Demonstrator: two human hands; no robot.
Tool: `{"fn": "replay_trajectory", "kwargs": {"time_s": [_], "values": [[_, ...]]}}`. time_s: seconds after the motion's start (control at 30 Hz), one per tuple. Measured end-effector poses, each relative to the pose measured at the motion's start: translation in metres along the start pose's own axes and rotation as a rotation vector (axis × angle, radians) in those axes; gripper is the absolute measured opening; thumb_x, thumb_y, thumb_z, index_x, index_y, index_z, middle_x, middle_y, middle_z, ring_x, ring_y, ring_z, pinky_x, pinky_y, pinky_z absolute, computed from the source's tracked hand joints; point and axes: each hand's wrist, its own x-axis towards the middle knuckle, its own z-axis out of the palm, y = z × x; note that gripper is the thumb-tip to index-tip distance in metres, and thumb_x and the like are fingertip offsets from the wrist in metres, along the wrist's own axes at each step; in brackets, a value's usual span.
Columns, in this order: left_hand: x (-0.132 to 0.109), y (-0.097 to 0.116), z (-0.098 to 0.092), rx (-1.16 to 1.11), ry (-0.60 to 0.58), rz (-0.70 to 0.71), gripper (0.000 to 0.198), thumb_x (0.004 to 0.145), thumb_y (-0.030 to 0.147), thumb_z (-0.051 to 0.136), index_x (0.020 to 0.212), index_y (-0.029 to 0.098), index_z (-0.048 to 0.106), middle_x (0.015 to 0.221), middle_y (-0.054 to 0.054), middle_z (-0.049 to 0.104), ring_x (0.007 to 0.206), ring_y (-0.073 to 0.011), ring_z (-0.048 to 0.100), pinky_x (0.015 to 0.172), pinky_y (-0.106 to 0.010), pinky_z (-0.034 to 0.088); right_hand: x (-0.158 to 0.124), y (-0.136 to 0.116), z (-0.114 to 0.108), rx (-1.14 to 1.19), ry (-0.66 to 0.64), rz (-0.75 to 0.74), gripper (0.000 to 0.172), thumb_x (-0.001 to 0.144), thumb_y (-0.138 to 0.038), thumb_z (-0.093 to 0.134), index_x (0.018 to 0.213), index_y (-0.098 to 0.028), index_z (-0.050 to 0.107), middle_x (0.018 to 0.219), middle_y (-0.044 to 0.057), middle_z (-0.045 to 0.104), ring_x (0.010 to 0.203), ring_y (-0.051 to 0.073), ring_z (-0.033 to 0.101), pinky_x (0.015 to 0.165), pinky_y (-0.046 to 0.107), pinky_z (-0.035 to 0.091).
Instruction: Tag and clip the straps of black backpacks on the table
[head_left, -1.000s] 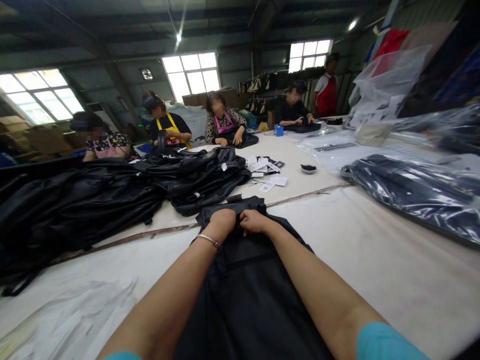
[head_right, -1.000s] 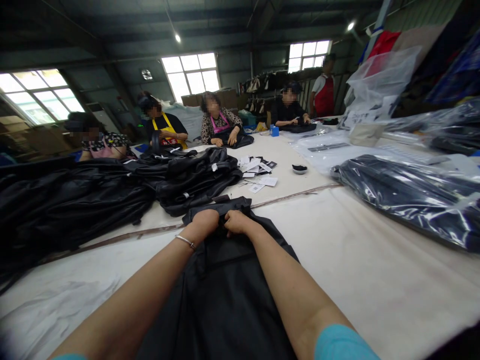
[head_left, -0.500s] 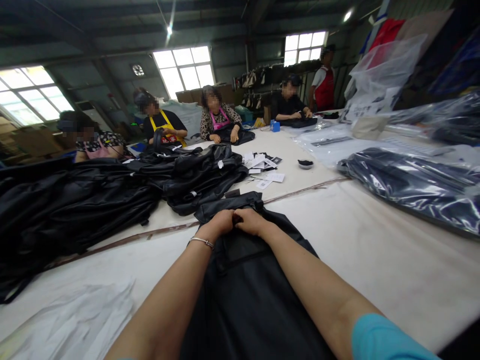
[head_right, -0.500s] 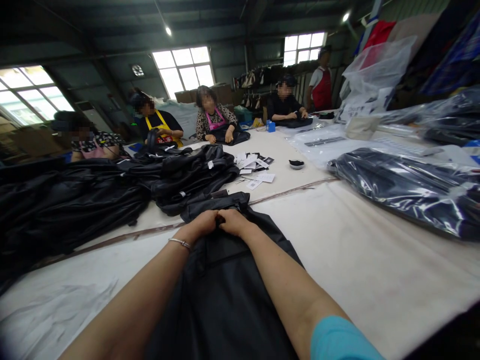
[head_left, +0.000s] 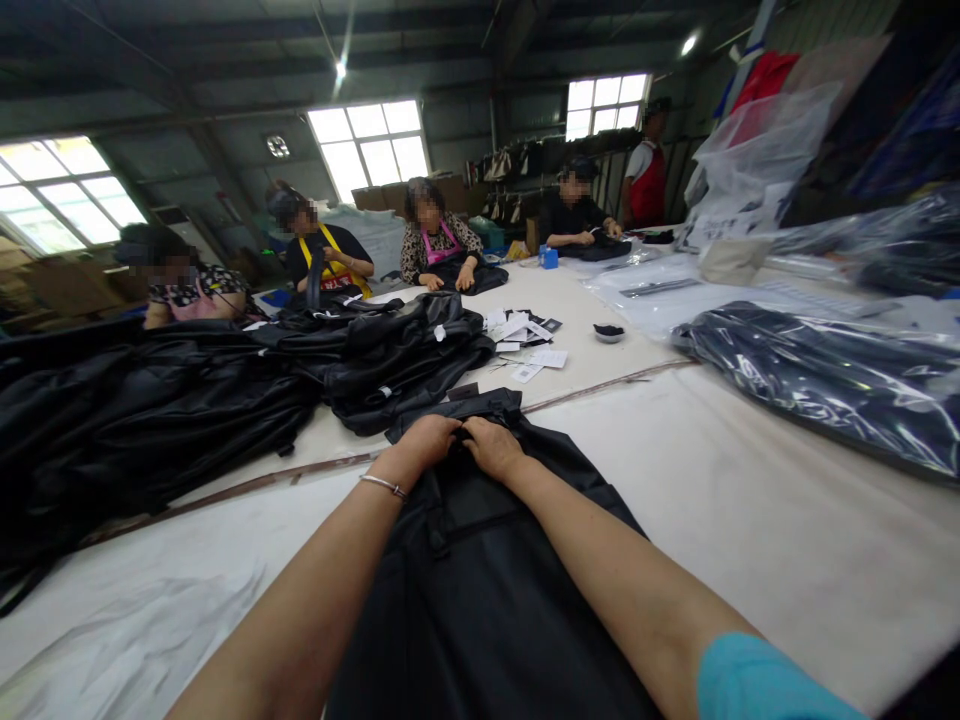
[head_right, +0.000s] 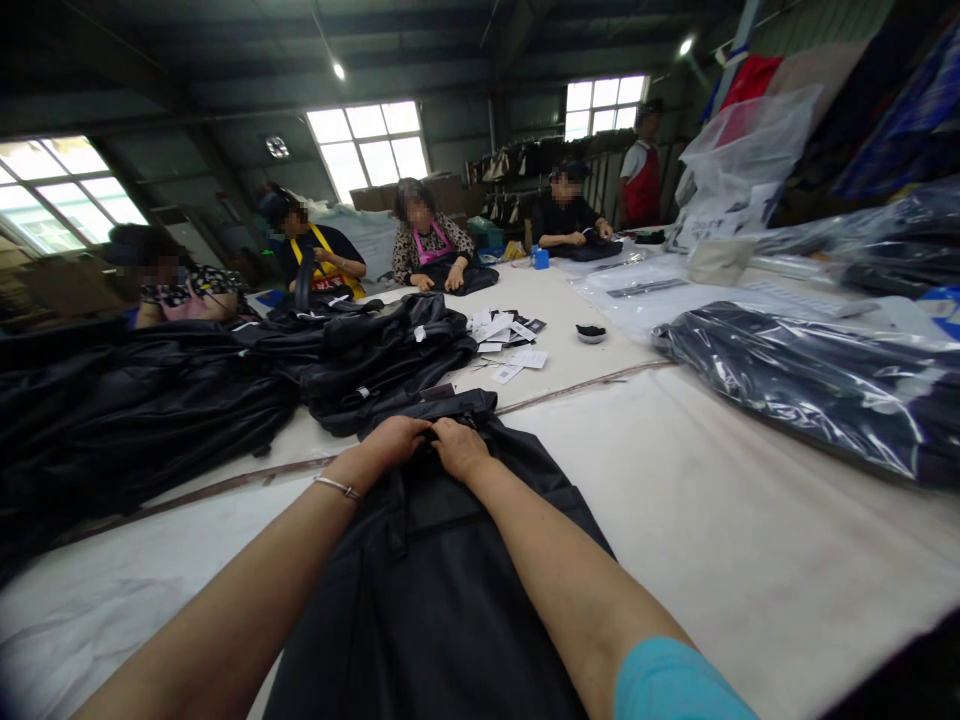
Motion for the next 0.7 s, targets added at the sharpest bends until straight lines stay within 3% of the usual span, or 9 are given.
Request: {"fn": "replay_trajectory", "kwargs": {"time_s": [0.13, 0.27, 0.5, 0.7], "values": [[-0.003, 0.008, -0.001, 0.065, -0.045, -0.048, 0.027, 0.086, 0.018, 0.049, 0.105, 0.017, 0.069, 0.099, -0.013, 0.071, 0.092, -0.0253, 0.067, 0.084, -0.036, 0.051, 0.002, 0.001, -0.001, -0.017, -0.017, 0.015, 0.037, 0.092, -0.027, 0.052, 0.127, -0.020, 0.047, 0.116, 0.010, 0.062, 0.106, 0.022, 0.059, 0.087, 0.033, 0.043], [-0.008, 0.008, -0.003, 0.082, -0.018, -0.057, 0.029, 0.086, 0.015, 0.049, 0.109, 0.019, 0.065, 0.103, -0.012, 0.070, 0.097, -0.0246, 0.066, 0.087, -0.035, 0.049, 0.002, 0.000, -0.003, -0.056, -0.041, -0.021, 0.039, 0.093, -0.030, 0.050, 0.132, -0.028, 0.046, 0.121, 0.007, 0.058, 0.107, 0.022, 0.059, 0.085, 0.032, 0.045], [-0.021, -0.002, -0.003, 0.051, 0.080, -0.064, 0.029, 0.088, 0.014, 0.043, 0.114, 0.019, 0.056, 0.107, -0.008, 0.066, 0.098, -0.0192, 0.064, 0.084, -0.027, 0.048, 0.005, 0.000, -0.002, -0.148, -0.112, 0.016, 0.026, 0.093, -0.038, 0.049, 0.110, -0.024, 0.062, 0.122, 0.009, 0.051, 0.099, 0.021, 0.061, 0.081, 0.032, 0.047], [-0.020, 0.000, 0.005, 0.004, -0.021, -0.028, 0.034, 0.088, 0.019, 0.045, 0.119, 0.020, 0.059, 0.118, -0.009, 0.065, 0.108, -0.0216, 0.061, 0.093, -0.030, 0.045, 0.006, -0.003, -0.001, -0.158, -0.107, 0.024, 0.025, 0.096, -0.038, 0.045, 0.106, -0.021, 0.060, 0.110, 0.009, 0.059, 0.098, 0.021, 0.061, 0.081, 0.031, 0.046]]}}
